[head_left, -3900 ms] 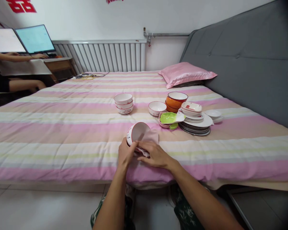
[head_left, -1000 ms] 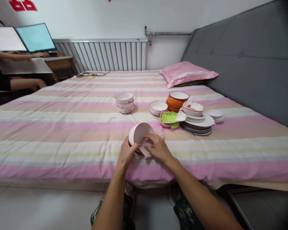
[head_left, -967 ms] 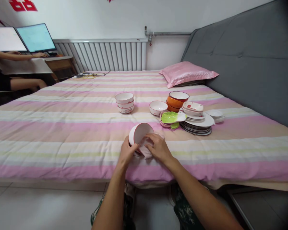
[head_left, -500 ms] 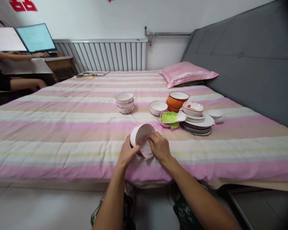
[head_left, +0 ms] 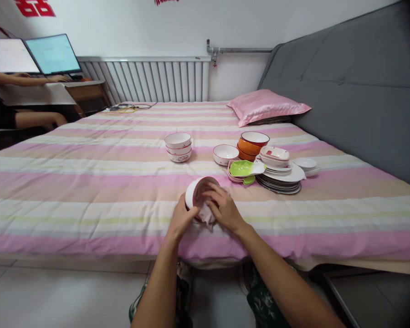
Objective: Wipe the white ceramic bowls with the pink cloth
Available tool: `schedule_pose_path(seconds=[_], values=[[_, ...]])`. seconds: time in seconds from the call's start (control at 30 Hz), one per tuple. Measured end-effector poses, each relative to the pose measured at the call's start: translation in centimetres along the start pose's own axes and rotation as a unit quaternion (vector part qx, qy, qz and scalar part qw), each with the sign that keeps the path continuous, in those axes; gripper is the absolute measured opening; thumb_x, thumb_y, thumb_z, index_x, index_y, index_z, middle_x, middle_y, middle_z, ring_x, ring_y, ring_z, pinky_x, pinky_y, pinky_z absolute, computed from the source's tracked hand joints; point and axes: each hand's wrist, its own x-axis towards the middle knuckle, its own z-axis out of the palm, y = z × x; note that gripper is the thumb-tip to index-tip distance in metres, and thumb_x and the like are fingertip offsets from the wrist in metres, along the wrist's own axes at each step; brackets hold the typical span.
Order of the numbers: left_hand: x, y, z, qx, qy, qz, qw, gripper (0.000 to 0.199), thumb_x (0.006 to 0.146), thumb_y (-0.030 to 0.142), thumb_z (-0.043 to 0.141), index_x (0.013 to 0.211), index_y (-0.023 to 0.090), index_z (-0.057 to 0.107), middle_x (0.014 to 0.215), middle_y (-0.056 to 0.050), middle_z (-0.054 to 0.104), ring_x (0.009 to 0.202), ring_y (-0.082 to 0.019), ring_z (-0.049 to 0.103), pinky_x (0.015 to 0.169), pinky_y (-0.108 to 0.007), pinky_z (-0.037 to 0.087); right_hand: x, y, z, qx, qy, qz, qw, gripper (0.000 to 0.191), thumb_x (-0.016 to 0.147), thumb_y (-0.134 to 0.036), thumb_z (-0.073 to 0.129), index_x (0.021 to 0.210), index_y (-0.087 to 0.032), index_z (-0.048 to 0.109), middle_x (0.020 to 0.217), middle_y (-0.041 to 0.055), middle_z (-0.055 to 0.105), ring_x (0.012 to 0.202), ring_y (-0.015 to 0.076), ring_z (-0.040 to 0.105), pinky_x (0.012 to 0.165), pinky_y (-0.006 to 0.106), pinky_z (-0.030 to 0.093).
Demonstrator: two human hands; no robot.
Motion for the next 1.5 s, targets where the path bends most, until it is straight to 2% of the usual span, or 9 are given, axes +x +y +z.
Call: schedule_pose_path(seconds=[0.13,0.27,0.4,0.63,0.8,0.87,1.13,1.3,1.5], values=[[0.1,-0.1,0.0,-0.008,0.008,0.0,1.0,0.046,0.061,0.022,0.06,0.107,0.014,0.061,0.103,-0.008,0.065,0.097,-0.025,0.058,0.08,-0.033,0.048,0.2,-0.7,-0.7,0.051,-0.028,0.003,0.998,0.022,0.091,-0.024,0.048,0.101,-0.02,0.067,0.103,0.0071,0.07,0.101,0.0197,0.062,0.091,0.036,0.046],[0.1,-0.2,0.1,-0.012,0.019,-0.006,1.0,0.042,0.059,0.022,0.062,0.1,0.014,0.062,0.092,-0.007,0.066,0.088,-0.024,0.06,0.074,-0.032,0.049,0.0,-1.2,-0.8,0.025,-0.124,-0.02,0.992,0.025,0.093,-0.024,0.046,0.104,-0.019,0.067,0.108,0.0073,0.069,0.103,0.0194,0.062,0.092,0.034,0.044],[0.2,-0.3,0.1,-0.012,0.015,-0.003,1.0,0.04,0.059,0.02,0.059,0.099,0.013,0.061,0.091,-0.007,0.065,0.09,-0.024,0.059,0.075,-0.03,0.048,-0.3,-1.0,-0.7,-0.012,-0.189,-0.051,0.981,0.024,0.092,-0.02,0.046,0.098,-0.02,0.069,0.103,0.0065,0.071,0.1,0.0202,0.062,0.096,0.037,0.041],[0.2,-0.1,0.1,-0.013,0.021,-0.006,1.0,0.037,0.06,0.021,0.06,0.096,0.014,0.062,0.089,-0.006,0.064,0.091,-0.024,0.058,0.075,-0.03,0.047,-0.1,-1.7,-1.1,0.059,-0.164,-0.022,0.984,0.027,0.094,-0.024,0.041,0.095,-0.02,0.068,0.101,0.0049,0.07,0.097,0.0191,0.062,0.09,0.033,0.042],[0.1,-0.1,0.0,0.0,0.017,-0.01,1.0,0.039,0.061,0.022,0.058,0.099,0.014,0.061,0.091,-0.006,0.064,0.087,-0.022,0.058,0.073,-0.029,0.046,-0.3,-2.8,-1.9,0.115,-0.232,0.004,0.966,0.024,0.092,-0.026,0.043,0.086,-0.02,0.066,0.08,-0.0001,0.068,0.07,0.0149,0.058,0.066,0.024,0.042],[0.1,-0.1,0.0,0.003,0.01,-0.006,1.0,0.038,0.063,0.022,0.057,0.1,0.014,0.061,0.094,-0.005,0.064,0.087,-0.022,0.057,0.074,-0.029,0.045,-0.4,-2.9,-1.9,0.101,-0.239,0.002,0.966,0.021,0.091,-0.027,0.046,0.089,-0.02,0.066,0.08,-0.0003,0.067,0.068,0.0146,0.057,0.064,0.024,0.041],[0.1,-0.2,0.1,0.011,0.011,-0.018,1.0,0.037,0.068,0.025,0.056,0.102,0.013,0.061,0.096,-0.007,0.064,0.09,-0.022,0.057,0.077,-0.03,0.044,-0.7,-2.1,-1.3,0.032,-0.25,-0.045,0.967,0.03,0.096,-0.028,0.038,0.108,-0.019,0.065,0.111,0.0076,0.068,0.101,0.0206,0.061,0.091,0.033,0.043],[0.3,-0.4,0.1,0.014,0.008,-0.015,1.0,0.043,0.07,0.029,0.057,0.109,0.011,0.059,0.104,-0.01,0.064,0.096,-0.025,0.057,0.081,-0.033,0.044,-0.8,-1.6,-1.7,-0.036,-0.264,-0.048,0.963,0.038,0.096,-0.033,0.04,0.129,-0.021,0.053,0.132,0.0092,0.056,0.124,0.0223,0.049,0.106,0.041,0.033],[0.5,-0.7,0.1,0.017,0.005,-0.018,1.0,0.047,0.071,0.031,0.058,0.114,0.011,0.057,0.108,-0.012,0.064,0.1,-0.027,0.057,0.084,-0.035,0.044,-0.8,-1.1,-1.9,-0.104,-0.294,-0.028,0.95,0.048,0.095,-0.036,0.041,0.141,-0.022,0.039,0.146,0.009,0.04,0.136,0.0228,0.034,0.112,0.045,0.023]])
